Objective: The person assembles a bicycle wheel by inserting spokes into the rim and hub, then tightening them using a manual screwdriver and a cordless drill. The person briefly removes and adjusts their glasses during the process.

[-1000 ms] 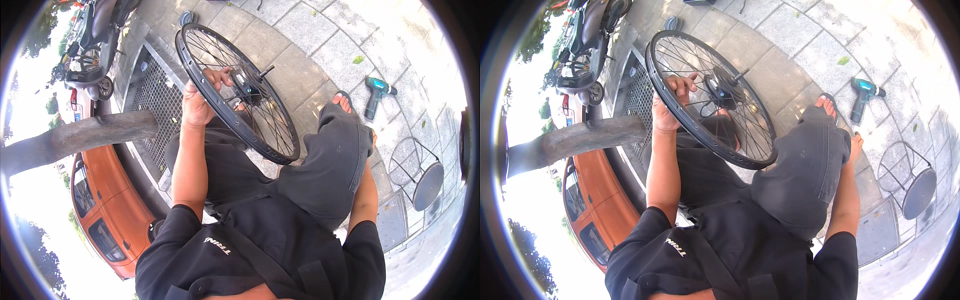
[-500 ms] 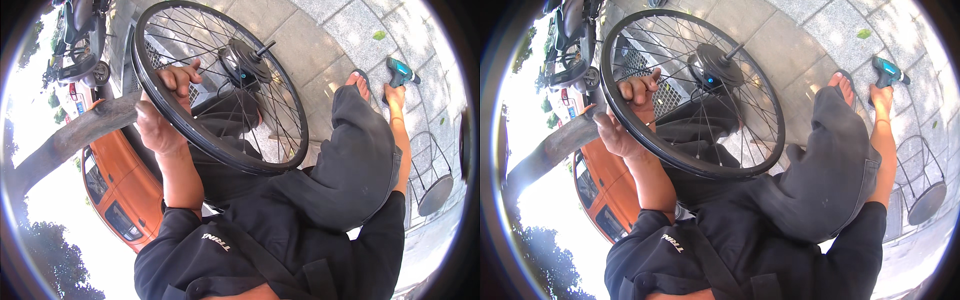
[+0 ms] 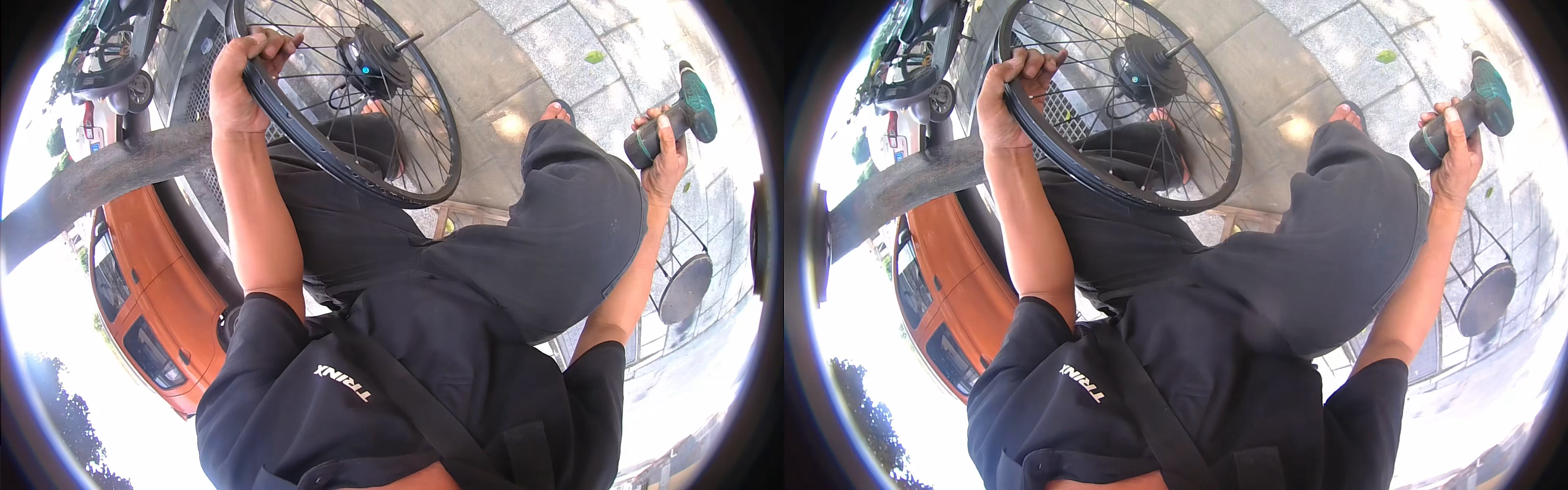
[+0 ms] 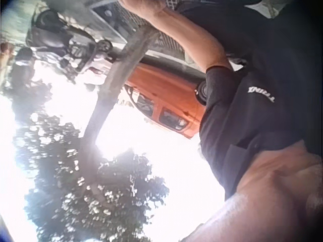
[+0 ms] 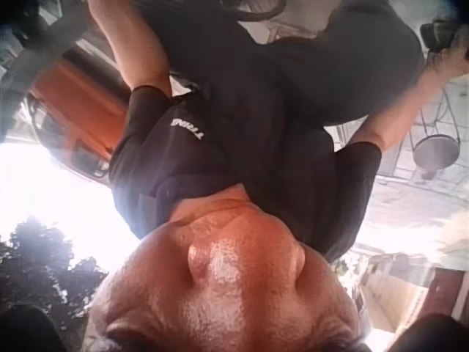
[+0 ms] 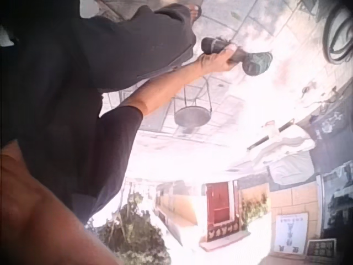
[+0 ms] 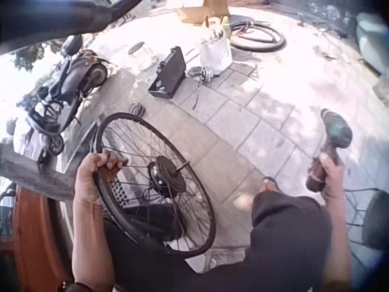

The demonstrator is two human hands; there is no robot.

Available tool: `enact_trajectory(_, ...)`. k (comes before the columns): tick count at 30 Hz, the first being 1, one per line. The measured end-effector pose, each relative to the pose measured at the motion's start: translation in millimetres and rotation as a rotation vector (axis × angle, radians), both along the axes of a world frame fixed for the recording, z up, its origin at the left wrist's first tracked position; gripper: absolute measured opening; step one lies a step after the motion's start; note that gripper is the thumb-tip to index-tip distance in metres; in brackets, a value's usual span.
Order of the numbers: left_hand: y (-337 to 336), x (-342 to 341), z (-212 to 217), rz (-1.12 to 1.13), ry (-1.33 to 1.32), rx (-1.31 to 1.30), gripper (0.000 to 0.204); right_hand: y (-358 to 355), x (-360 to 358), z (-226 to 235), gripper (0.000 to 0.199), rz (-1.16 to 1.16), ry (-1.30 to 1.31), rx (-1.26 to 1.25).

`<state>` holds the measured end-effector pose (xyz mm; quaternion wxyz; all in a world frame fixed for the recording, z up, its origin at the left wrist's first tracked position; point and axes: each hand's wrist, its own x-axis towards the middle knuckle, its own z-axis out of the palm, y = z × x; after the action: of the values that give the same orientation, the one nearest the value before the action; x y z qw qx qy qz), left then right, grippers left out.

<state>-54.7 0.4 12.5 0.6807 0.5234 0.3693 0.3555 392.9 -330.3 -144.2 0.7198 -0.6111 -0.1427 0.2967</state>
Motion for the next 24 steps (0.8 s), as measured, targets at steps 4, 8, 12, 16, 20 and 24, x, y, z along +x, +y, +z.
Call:
enact_trajectory(4,21.2,-13.4,-6.9,0.11,0.047,-0.024,0.019,15.3,20.1,85.1,0.021,0.092,-0.196,-0.026)
enact_trajectory(8,49.6,0.0,-27.0,0.128,-0.005,-0.065,0.02,44.5,-9.9,164.8,0.036,0.243,-0.247,0.117)
enact_trajectory(12,50.5,3.7,-30.2,0.164,-0.014,-0.105,0.025,75.6,-64.1,221.0,0.038,0.416,-0.109,0.229)
enact_trajectory(16,68.1,3.3,-51.6,0.209,0.048,0.071,0.024,99.1,-142.7,210.1,0.04,0.581,0.05,0.188)
enact_trajectory(20,65.1,19.3,-46.0,0.281,0.034,0.017,0.022,108.4,-195.1,158.8,0.042,0.648,0.108,-0.029)
enact_trajectory(24,79.5,14.6,-51.8,0.291,0.061,0.033,0.023,117.8,-231.4,128.4,0.042,0.73,0.093,-0.039)
